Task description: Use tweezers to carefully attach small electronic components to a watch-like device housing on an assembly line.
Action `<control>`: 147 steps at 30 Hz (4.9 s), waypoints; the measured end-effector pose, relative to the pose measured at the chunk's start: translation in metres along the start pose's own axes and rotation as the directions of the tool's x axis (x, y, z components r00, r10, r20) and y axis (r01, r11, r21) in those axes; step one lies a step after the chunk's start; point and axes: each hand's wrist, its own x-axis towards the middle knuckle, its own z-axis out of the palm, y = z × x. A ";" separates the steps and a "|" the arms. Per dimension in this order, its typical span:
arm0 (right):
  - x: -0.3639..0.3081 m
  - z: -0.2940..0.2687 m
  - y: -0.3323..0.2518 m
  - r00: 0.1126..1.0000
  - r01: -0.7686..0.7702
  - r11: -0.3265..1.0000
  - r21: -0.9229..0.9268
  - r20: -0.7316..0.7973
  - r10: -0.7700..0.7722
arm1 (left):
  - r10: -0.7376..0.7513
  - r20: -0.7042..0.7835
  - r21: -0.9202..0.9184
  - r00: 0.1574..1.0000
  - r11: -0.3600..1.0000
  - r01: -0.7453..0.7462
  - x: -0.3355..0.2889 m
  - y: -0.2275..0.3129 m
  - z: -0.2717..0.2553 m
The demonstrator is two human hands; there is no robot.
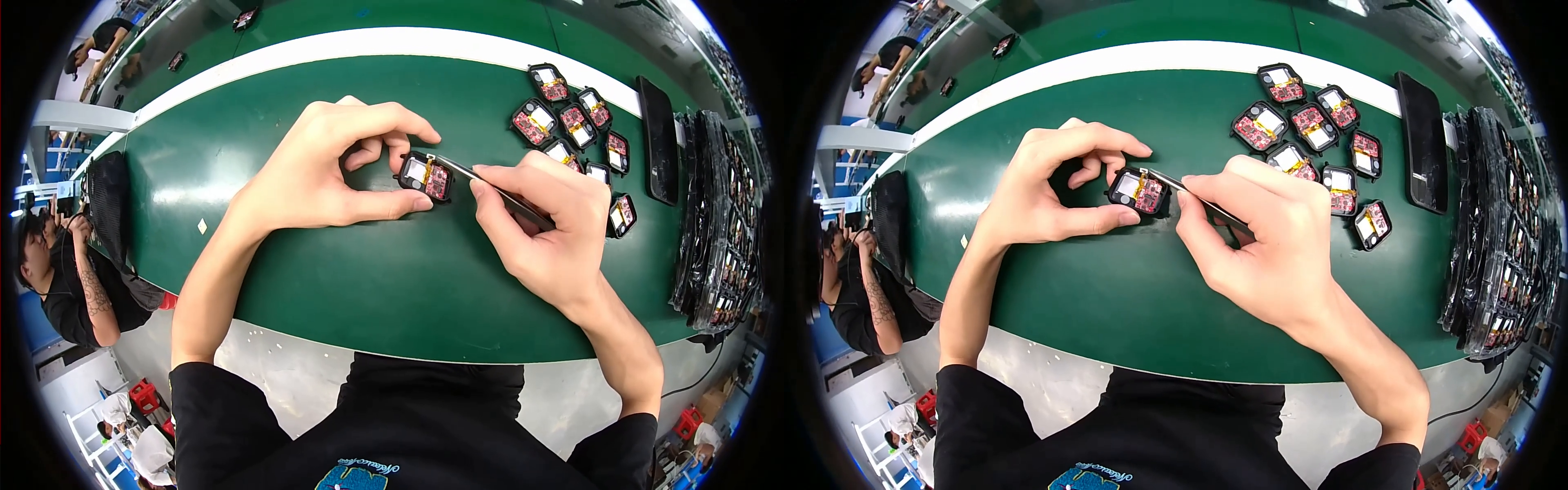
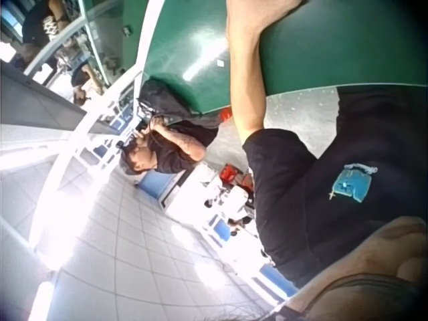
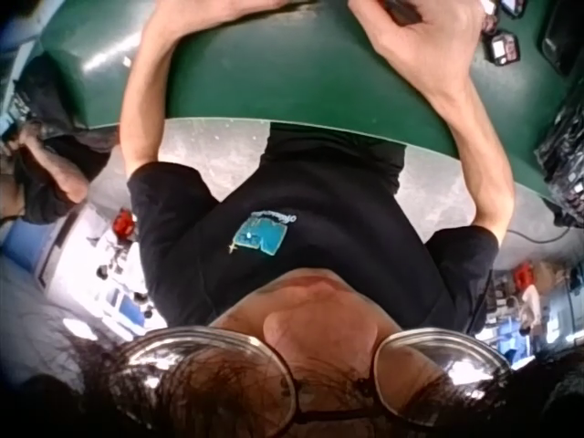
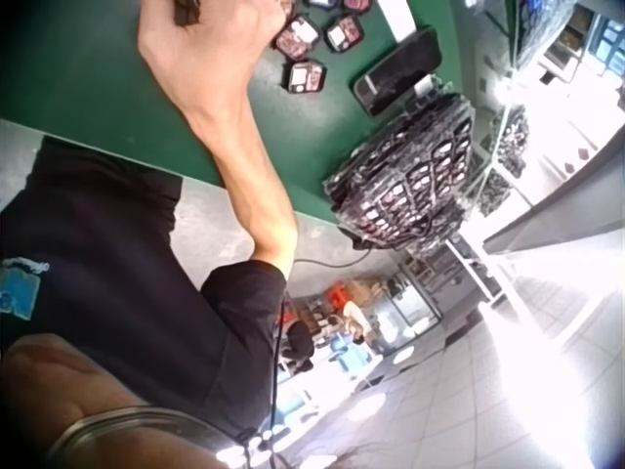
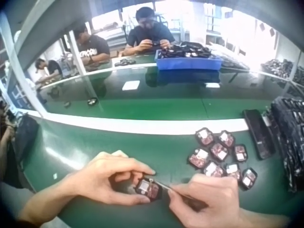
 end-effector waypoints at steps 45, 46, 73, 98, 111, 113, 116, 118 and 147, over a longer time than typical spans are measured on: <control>0.005 -0.003 0.000 0.990 -0.072 0.990 0.122 0.129 0.056 | 0.101 0.186 -0.064 0.977 0.994 -0.091 0.002 -0.017 -0.015; 0.004 -0.003 0.000 0.990 -0.075 0.988 0.134 0.130 0.058 | 0.106 0.183 -0.046 0.977 0.994 -0.099 0.002 -0.016 -0.014; 0.002 -0.001 0.001 0.995 0.020 0.998 0.061 0.096 -0.026 | 0.112 0.147 0.002 0.983 0.994 -0.114 0.001 -0.007 -0.011; -0.004 0.003 0.004 0.989 0.133 0.991 0.018 0.063 -0.134 | 0.117 0.127 0.031 0.985 0.992 -0.121 0.002 -0.007 -0.009; -0.007 0.004 0.003 0.975 0.212 0.975 -0.073 0.084 -0.206 | 0.107 0.128 0.059 0.986 0.991 -0.116 0.004 -0.004 -0.011; -0.006 0.005 0.005 0.973 0.221 0.972 -0.086 0.085 -0.214 | 0.090 0.129 0.033 0.988 0.995 -0.095 0.002 -0.006 -0.009; -0.001 0.000 0.004 0.990 0.144 0.989 0.022 -0.004 -0.144 | 0.065 0.102 0.028 0.993 0.997 -0.068 0.001 -0.005 -0.005; 0.006 -0.010 0.007 0.987 0.143 0.988 0.051 -0.085 -0.138 | 0.092 0.102 0.081 0.991 0.992 -0.100 0.005 0.001 -0.004; 0.037 -0.059 0.018 0.912 0.105 0.988 0.113 -0.408 -0.050 | -0.033 0.071 0.088 0.997 0.996 0.026 0.002 0.000 0.001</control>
